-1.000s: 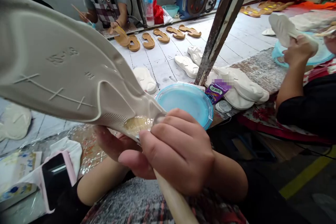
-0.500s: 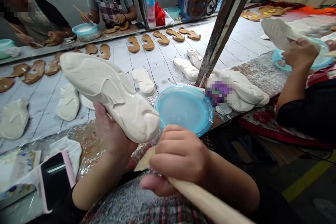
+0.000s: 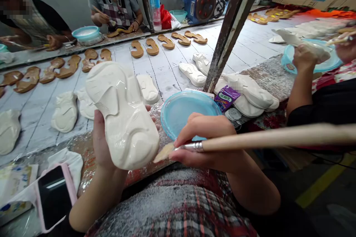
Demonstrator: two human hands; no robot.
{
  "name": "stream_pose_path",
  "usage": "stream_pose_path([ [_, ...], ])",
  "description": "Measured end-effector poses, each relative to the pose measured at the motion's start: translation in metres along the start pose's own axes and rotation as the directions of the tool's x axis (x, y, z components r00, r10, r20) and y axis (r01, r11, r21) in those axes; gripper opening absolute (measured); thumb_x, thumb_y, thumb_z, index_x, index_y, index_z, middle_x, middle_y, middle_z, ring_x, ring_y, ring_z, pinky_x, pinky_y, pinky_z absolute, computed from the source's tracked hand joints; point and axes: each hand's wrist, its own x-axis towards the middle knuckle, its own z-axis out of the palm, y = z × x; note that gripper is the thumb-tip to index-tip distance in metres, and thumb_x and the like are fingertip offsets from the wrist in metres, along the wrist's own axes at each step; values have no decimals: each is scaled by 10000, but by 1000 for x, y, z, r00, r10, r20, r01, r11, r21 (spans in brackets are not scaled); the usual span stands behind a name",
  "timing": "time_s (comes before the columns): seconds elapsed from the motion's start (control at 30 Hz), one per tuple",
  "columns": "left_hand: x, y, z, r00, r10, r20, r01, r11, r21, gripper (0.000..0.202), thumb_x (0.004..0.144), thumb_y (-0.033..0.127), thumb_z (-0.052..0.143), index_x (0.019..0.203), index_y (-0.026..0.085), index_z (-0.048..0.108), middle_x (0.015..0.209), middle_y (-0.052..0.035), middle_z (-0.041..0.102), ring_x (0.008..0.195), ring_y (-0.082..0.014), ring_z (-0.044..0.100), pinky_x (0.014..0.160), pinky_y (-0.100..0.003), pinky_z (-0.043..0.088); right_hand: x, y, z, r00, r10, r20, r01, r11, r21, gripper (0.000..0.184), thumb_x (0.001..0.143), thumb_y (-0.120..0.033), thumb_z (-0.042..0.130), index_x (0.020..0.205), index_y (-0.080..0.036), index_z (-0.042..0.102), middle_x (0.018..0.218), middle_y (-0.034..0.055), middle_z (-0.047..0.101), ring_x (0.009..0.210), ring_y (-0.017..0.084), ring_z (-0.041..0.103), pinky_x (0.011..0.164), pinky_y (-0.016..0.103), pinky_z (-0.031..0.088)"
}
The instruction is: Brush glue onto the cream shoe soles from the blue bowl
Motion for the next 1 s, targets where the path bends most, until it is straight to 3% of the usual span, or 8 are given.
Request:
stream_pose_path([
  [0.1,-9,-4,-2,997,23,69,-25,999,32,781,953,769,251,1153,182,726,1054,-99,770,919,-267,738,831,-401,634,3,6,9,946,220,-239,-174,965,198,341,886,-454,766,680,-203,666,510,-31,625,400,101,535,428,249,417],
  [0.17,-13,-6,-5,994,22,107,-25,999,31,790,919,807,318,1166,181,733,1073,-97,770,909,-268,740,853,-404,636,6,8,14,900,258,-352,-208,962,175,378,877,-435,782,615,-207,632,463,-35,592,383,102,525,390,238,393],
  [0.33,-15,-14,-11,982,-49,183,51,999,-4,869,784,897,478,1190,166,713,1157,-161,749,1238,-420,636,1051,-509,550,12,4,18,955,139,-260,-111,986,121,329,830,-466,819,650,-225,685,511,-28,622,416,110,537,404,265,411],
  [0.47,-18,-21,-10,979,-15,205,30,997,-70,727,835,817,544,1223,225,711,1300,-104,716,1427,-387,486,1173,-502,456,20,5,18,924,56,-379,-48,998,30,376,844,-442,814,598,-216,642,514,-24,615,430,104,527,410,266,389],
  [0.6,-22,-27,-23,973,-33,227,47,997,-55,612,898,716,568,1242,237,733,1294,-57,733,1325,-309,607,1150,-411,494,32,6,18,933,-98,-347,76,994,-77,372,828,-434,837,614,-205,637,542,-25,633,467,98,546,466,274,442],
  [0.73,-19,-35,-56,934,-184,306,184,983,27,774,834,837,511,1292,249,723,1240,-82,755,1159,-340,711,1036,-441,584,43,7,10,817,-154,-556,34,975,-221,446,833,-532,804,588,-225,592,537,-21,586,454,108,525,449,298,426],
  [0.87,-18,-39,-82,929,-240,283,230,971,70,800,788,877,512,1289,293,728,1267,-70,745,1204,-353,687,1056,-456,566,51,6,3,870,-126,-476,47,983,-175,492,832,-592,777,570,-226,581,491,-32,556,409,93,485,403,285,392],
  [1.0,-22,-40,-98,906,-294,305,281,956,87,722,822,837,521,1271,317,745,1272,-55,744,1160,-336,712,1001,-440,601,56,10,0,837,-122,-533,79,992,-103,500,837,-564,786,557,-219,558,461,-41,527,381,91,462,393,286,370],
])
